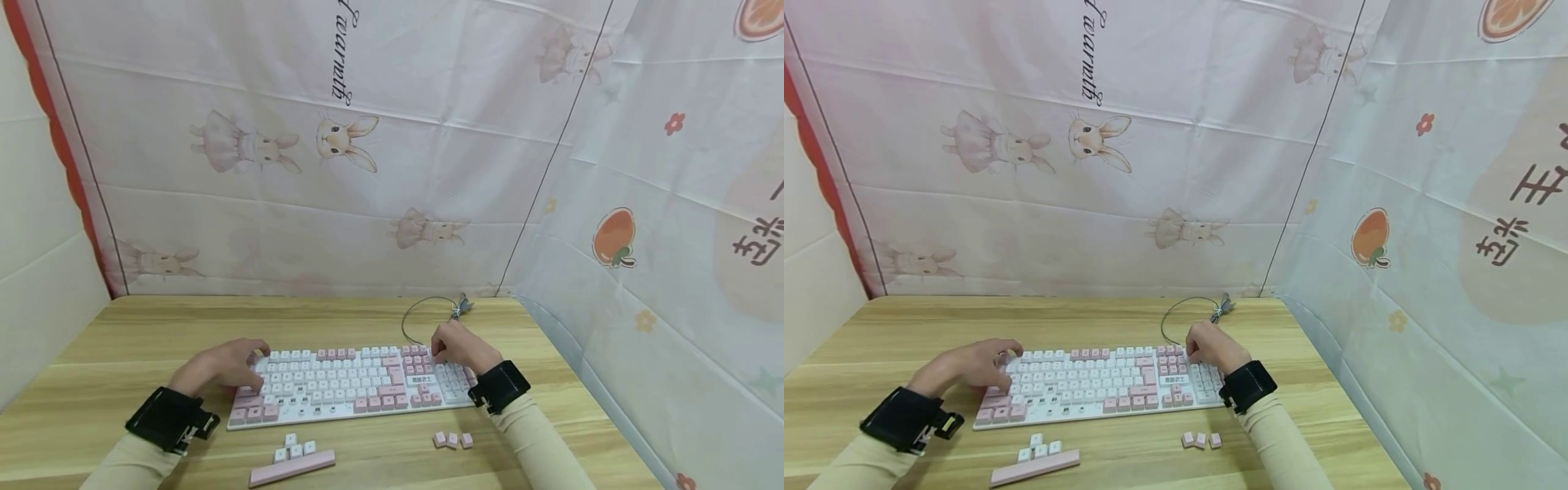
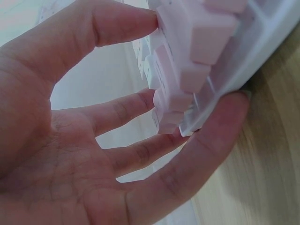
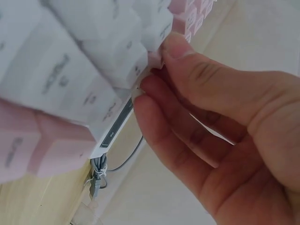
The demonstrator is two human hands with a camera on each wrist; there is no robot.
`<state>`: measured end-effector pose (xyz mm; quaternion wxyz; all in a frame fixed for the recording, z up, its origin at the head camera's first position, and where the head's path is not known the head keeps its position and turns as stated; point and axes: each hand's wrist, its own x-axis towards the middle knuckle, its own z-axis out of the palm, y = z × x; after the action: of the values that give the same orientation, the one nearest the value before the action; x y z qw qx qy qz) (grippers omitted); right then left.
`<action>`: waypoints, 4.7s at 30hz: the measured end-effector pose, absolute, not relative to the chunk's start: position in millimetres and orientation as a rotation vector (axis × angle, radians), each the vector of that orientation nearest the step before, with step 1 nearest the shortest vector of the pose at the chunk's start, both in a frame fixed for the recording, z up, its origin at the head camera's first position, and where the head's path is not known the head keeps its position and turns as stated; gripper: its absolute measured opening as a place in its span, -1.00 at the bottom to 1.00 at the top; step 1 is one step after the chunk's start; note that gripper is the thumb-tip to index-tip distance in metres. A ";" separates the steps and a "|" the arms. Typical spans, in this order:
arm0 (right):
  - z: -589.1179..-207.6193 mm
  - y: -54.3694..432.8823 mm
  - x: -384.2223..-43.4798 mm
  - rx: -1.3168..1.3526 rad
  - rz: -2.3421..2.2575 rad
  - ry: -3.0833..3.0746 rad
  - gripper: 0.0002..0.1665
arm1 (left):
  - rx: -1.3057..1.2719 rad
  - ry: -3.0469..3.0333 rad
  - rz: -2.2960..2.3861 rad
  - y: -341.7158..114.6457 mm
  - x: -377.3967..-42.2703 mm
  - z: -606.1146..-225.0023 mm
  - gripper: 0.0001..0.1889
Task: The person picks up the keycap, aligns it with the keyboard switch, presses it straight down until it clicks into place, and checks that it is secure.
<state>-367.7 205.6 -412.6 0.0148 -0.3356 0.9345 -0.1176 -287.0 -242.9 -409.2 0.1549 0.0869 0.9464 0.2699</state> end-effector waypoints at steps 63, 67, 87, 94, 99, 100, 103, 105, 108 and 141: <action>-390.2 208.3 -267.4 -1.122 -0.385 2.678 -0.66 | 0.201 2.672 0.832 -242.6 -289.1 -412.7 -0.25; -392.9 206.3 -266.4 -1.109 -0.374 2.655 -0.65 | 0.207 2.675 0.822 -242.3 -288.5 -411.6 -0.26; -407.6 190.0 -263.4 -1.047 -0.351 2.591 -0.73 | 0.224 2.677 0.818 -242.3 -289.4 -407.6 -0.25; -409.2 189.7 -263.2 -1.028 -0.321 2.595 -0.75 | 0.211 2.666 0.823 -242.2 -289.1 -408.2 -0.24; -410.4 189.8 -263.2 -1.023 -0.323 2.576 -0.81 | 0.208 2.667 0.819 -242.2 -288.7 -409.1 -0.24; -410.6 189.9 -263.2 -1.023 -0.323 2.575 -0.82 | 0.205 2.667 0.820 -242.1 -288.6 -409.0 -0.24; -411.3 189.7 -263.2 -1.014 -0.318 2.577 -0.84 | 0.200 2.664 0.823 -241.8 -287.9 -409.0 -0.24; -412.0 189.6 -263.2 -1.004 -0.315 2.579 -0.85 | 0.198 2.662 0.824 -241.7 -287.5 -409.0 -0.24; -412.6 189.8 -263.5 -0.994 -0.320 2.578 -0.85 | 0.201 2.659 0.828 -241.6 -287.3 -408.8 -0.24; -415.7 198.6 -272.1 -1.080 -0.335 2.658 -0.80 | 0.195 2.665 0.825 -241.8 -288.5 -410.8 -0.24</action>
<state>-272.1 198.6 -415.7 0.1263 -0.3710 0.9128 -0.1150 -288.5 -241.8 -410.8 0.1715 0.0688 0.9388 0.2908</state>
